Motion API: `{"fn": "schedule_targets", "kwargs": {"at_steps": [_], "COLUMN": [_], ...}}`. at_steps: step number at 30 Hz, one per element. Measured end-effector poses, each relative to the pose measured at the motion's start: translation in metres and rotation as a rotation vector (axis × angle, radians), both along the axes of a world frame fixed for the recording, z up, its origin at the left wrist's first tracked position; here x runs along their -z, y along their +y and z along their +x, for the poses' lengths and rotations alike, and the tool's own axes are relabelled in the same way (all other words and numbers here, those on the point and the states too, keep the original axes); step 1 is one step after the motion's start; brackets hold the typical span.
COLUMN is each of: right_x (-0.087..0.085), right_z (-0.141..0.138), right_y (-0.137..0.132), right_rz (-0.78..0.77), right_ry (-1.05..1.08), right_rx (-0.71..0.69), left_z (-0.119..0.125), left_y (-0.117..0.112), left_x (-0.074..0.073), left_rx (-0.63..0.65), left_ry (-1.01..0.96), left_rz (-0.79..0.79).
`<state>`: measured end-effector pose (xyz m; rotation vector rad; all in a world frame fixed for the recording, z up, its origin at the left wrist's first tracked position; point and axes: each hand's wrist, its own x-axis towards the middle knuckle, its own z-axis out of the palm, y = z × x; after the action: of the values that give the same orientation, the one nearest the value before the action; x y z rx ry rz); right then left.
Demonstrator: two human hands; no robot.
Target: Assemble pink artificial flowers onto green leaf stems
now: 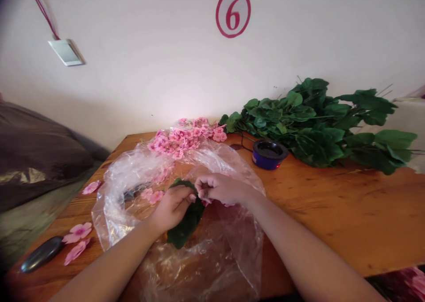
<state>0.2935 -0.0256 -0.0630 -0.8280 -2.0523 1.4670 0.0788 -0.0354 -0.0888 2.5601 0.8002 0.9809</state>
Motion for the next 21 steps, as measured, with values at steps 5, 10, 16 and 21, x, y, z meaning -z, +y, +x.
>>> {"fn": "schedule_targets", "kwargs": {"at_steps": [5,10,16,21], "right_x": [0.001,0.001,-0.001,-0.001], "right_z": [-0.003,-0.004,-0.009,-0.016], "right_y": [-0.002,-0.004,-0.009,-0.014], "right_rz": [-0.105,-0.063,0.022,0.046], "right_ry": [0.080,0.058,0.049,0.077], "right_rx": [0.077,0.122,0.153,0.235], "left_z": [0.000,0.000,0.000,0.001], "left_y": [-0.001,0.000,0.000,0.000], "left_x": [0.000,0.000,0.002,0.001], "left_rx": [-0.003,0.004,0.012,-0.004], "left_ry": [-0.033,-0.048,-0.057,-0.083], "left_rz": [-0.031,-0.051,-0.052,-0.037]}}
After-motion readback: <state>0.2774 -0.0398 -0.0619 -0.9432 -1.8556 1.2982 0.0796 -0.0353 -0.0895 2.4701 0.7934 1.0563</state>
